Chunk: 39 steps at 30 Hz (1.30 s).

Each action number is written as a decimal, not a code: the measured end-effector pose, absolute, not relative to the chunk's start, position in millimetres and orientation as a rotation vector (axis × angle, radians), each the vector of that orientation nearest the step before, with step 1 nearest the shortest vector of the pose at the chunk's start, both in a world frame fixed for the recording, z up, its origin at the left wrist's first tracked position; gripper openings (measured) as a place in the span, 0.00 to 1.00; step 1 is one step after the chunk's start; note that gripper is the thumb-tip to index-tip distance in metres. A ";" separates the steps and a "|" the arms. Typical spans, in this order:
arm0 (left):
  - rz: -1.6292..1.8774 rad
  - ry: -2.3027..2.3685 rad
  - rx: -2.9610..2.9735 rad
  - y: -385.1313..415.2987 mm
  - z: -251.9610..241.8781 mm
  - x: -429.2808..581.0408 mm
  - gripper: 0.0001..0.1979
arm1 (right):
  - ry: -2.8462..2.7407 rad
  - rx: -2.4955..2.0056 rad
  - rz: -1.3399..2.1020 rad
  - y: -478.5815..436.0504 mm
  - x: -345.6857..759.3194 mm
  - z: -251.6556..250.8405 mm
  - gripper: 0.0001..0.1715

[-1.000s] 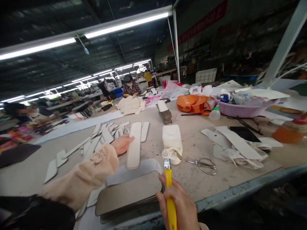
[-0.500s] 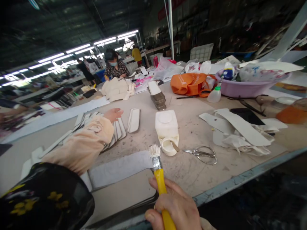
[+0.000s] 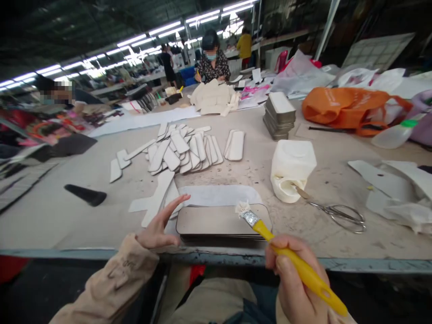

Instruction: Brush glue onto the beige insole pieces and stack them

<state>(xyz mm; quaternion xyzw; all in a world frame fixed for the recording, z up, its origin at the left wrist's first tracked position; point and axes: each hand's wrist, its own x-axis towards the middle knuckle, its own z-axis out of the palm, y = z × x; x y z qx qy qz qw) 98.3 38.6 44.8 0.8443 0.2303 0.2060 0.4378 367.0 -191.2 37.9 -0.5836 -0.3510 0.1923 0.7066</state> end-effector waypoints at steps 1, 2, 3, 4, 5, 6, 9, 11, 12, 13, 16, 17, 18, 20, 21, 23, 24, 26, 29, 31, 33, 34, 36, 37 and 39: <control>0.554 0.565 2.073 32.3 37.1 96.8 0.55 | -0.750 -1.256 0.485 -186.8 361.0 40.1 0.12; 0.594 0.556 2.052 28.0 31.2 96.7 0.55 | -0.718 -1.232 0.546 -182.4 354.8 42.3 0.12; 0.627 0.547 2.040 25.4 26.8 97.5 0.54 | -0.692 -1.223 0.604 -177.9 348.4 44.7 0.11; 0.653 0.537 2.035 24.4 23.8 98.6 0.53 | -0.670 -1.226 0.665 -173.6 342.0 47.3 0.12; 0.673 0.527 2.038 24.5 21.8 99.6 0.52 | -0.652 -1.233 0.720 -169.4 335.6 50.1 0.12; 0.689 0.517 2.043 25.4 20.3 100.4 0.51 | -0.642 -1.239 0.764 -165.2 329.4 53.1 0.12; 0.723 0.502 2.062 29.1 16.5 101.3 0.50 | -0.663 -1.269 0.852 -151.3 313.2 61.9 0.14; 0.753 0.500 2.070 30.5 13.2 101.5 0.50 | -0.724 -1.287 0.899 -140.5 305.3 66.2 0.17; 0.773 0.494 2.067 30.8 11.4 101.7 0.50 | -0.767 -1.290 0.922 -134.7 302.2 67.6 0.17; 0.791 0.483 2.059 30.7 9.6 102.0 0.50 | -0.807 -1.293 0.943 -129.0 299.4 68.5 0.18; 0.839 0.438 2.021 29.8 5.6 103.5 0.51 | -0.880 -1.307 0.991 -113.1 291.8 68.3 0.18; 0.851 0.430 2.014 29.5 4.9 104.0 0.51 | -0.903 -1.314 1.008 -108.8 289.4 67.5 0.18; 0.860 0.428 2.013 29.4 4.4 104.4 0.51 | -0.927 -1.327 1.022 -105.2 287.2 66.3 0.17; 0.871 0.429 2.012 29.9 3.8 104.7 0.52 | -0.969 -1.371 1.027 -100.5 284.8 63.6 0.17; 0.871 0.430 2.012 30.4 3.4 104.7 0.52 | -0.983 -1.403 1.012 -99.5 285.2 62.4 0.17; 0.859 0.431 2.016 31.6 2.2 104.3 0.53 | -0.982 -1.483 0.943 -100.7 291.3 61.2 0.17; 0.852 0.432 2.020 32.2 1.3 104.0 0.53 | -0.971 -1.529 0.890 -102.8 297.4 61.5 0.17; 0.840 0.436 2.031 33.3 -0.8 103.5 0.54 | -0.952 -1.634 0.758 -110.2 316.0 64.1 0.17; 0.842 0.440 2.036 34.0 -3.8 102.9 0.53 | -0.961 -1.825 0.536 -128.7 354.2 72.3 0.17; 0.841 0.440 2.043 34.1 -5.0 102.9 0.53 | -0.977 -1.944 0.382 -143.6 377.5 79.5 0.15; 0.844 0.439 2.047 34.3 -5.1 103.1 0.52 | -0.974 -2.029 0.251 -156.8 390.6 86.4 0.14; 0.845 0.439 2.048 34.3 -4.8 103.3 0.52 | -0.968 -2.046 0.213 -161.4 391.5 88.9 0.14; 0.848 0.446 2.060 34.6 -3.9 103.5 0.52 | -0.954 -1.999 0.214 -164.4 381.3 91.3 0.14; 0.850 0.451 2.068 34.7 -3.6 103.6 0.52 | -0.951 -1.932 0.259 -162.5 370.7 90.8 0.13; 0.857 0.457 2.079 35.0 -3.7 103.5 0.53 | -0.947 -1.744 0.419 -152.6 342.7 87.3 0.13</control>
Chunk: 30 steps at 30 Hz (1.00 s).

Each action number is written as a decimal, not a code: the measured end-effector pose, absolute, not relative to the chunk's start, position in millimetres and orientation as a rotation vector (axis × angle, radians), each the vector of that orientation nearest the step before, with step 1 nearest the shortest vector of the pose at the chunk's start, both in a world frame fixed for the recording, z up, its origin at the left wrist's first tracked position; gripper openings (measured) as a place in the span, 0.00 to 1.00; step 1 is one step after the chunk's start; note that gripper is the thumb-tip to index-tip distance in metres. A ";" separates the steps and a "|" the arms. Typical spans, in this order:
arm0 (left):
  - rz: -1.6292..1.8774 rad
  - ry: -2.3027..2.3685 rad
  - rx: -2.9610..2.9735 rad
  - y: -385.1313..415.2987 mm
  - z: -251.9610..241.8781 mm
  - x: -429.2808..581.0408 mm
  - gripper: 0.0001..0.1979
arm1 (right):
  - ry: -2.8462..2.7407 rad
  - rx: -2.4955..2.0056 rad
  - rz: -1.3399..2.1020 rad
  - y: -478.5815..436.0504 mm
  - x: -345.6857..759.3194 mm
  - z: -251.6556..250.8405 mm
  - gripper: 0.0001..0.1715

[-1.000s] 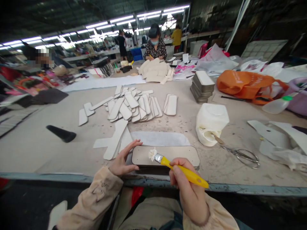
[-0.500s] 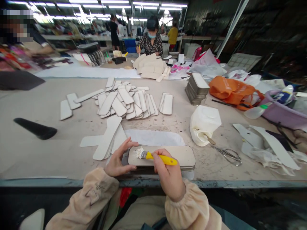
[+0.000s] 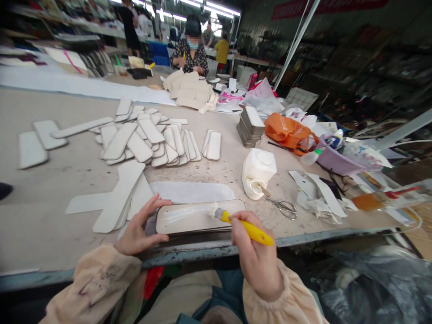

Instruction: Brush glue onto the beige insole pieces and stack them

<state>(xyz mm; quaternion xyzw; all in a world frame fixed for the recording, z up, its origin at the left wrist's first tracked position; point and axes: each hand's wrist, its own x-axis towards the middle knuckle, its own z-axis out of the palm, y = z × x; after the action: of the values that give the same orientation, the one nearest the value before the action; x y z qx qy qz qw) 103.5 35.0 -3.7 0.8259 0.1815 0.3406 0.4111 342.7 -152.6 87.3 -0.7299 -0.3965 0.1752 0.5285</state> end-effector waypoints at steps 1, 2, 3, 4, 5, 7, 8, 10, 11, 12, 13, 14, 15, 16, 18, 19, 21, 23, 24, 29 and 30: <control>0.863 0.457 2.078 35.1 -4.3 103.4 0.54 | -0.945 -1.651 0.521 -145.5 327.4 84.6 0.13; 0.866 0.455 2.074 35.2 -5.0 103.2 0.54 | -0.941 -1.579 0.625 -137.8 312.6 81.5 0.13; 0.868 0.450 2.068 35.3 -5.7 102.9 0.55 | -0.946 -1.522 0.724 -130.3 299.5 78.4 0.13; 0.869 0.446 2.062 35.3 -6.2 102.7 0.55 | -0.953 -1.483 0.801 -123.6 288.8 75.2 0.13; 0.869 0.445 2.057 35.2 -6.5 102.5 0.55 | -0.962 -1.461 0.863 -118.1 281.2 72.3 0.13; 0.866 0.456 2.060 35.0 -5.8 102.2 0.56 | -0.972 -1.458 0.914 -112.4 276.3 67.8 0.13; 0.862 0.465 2.073 35.0 -4.9 102.1 0.55 | -0.969 -1.472 0.915 -112.4 278.9 66.7 0.13; 0.854 0.473 2.111 35.0 -2.8 102.1 0.55 | -0.952 -1.534 0.891 -117.5 292.8 67.1 0.13; 0.845 0.473 2.129 35.2 -1.8 102.2 0.55 | -0.942 -1.578 0.858 -122.1 303.1 68.6 0.13; 0.838 0.473 2.138 35.4 -1.2 102.2 0.54 | -0.931 -1.630 0.812 -127.7 314.8 70.7 0.14; 0.830 0.474 2.138 35.6 -0.9 102.2 0.54 | -0.923 -1.687 0.756 -134.1 327.4 73.1 0.14; 0.825 0.476 2.134 35.9 -0.9 102.2 0.53 | -0.919 -1.749 0.687 -141.1 340.3 75.5 0.14; 0.821 0.478 2.129 36.0 -1.2 102.2 0.53 | -0.919 -1.815 0.609 -148.5 352.9 77.8 0.14; 0.822 0.481 2.125 36.1 -1.8 102.2 0.52 | -0.929 -1.881 0.526 -156.0 364.5 80.0 0.14; 0.825 0.483 2.121 36.1 -3.2 102.2 0.52 | -0.971 -2.005 0.330 -170.4 382.5 84.1 0.14; 0.823 0.483 2.122 36.0 -3.9 102.2 0.51 | -1.004 -2.051 0.217 -176.5 388.0 86.1 0.13; 0.819 0.484 2.123 35.9 -5.2 102.1 0.51 | -1.103 -2.081 -0.007 -184.9 391.1 89.5 0.10; 0.815 0.488 2.122 36.0 -6.3 101.9 0.51 | -1.253 -2.035 -0.184 -186.7 384.7 91.4 0.06; 0.816 0.489 2.121 36.2 -6.7 101.7 0.51 | -1.346 -2.001 -0.254 -184.8 378.6 91.3 0.06; 0.806 0.483 2.157 37.6 -8.3 100.1 0.49 | -1.719 -2.096 -0.417 -160.5 330.7 82.9 0.04; 0.802 0.484 2.163 37.7 -8.7 99.8 0.49 | -1.777 -2.117 -0.375 -155.5 319.2 80.9 0.05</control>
<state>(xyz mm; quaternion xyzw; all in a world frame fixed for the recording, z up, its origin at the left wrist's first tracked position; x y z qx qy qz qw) 99.8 37.7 -8.7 0.8480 0.1896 0.3143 0.3824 319.2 -155.5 80.9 -0.7471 -0.6273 -0.1324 0.1754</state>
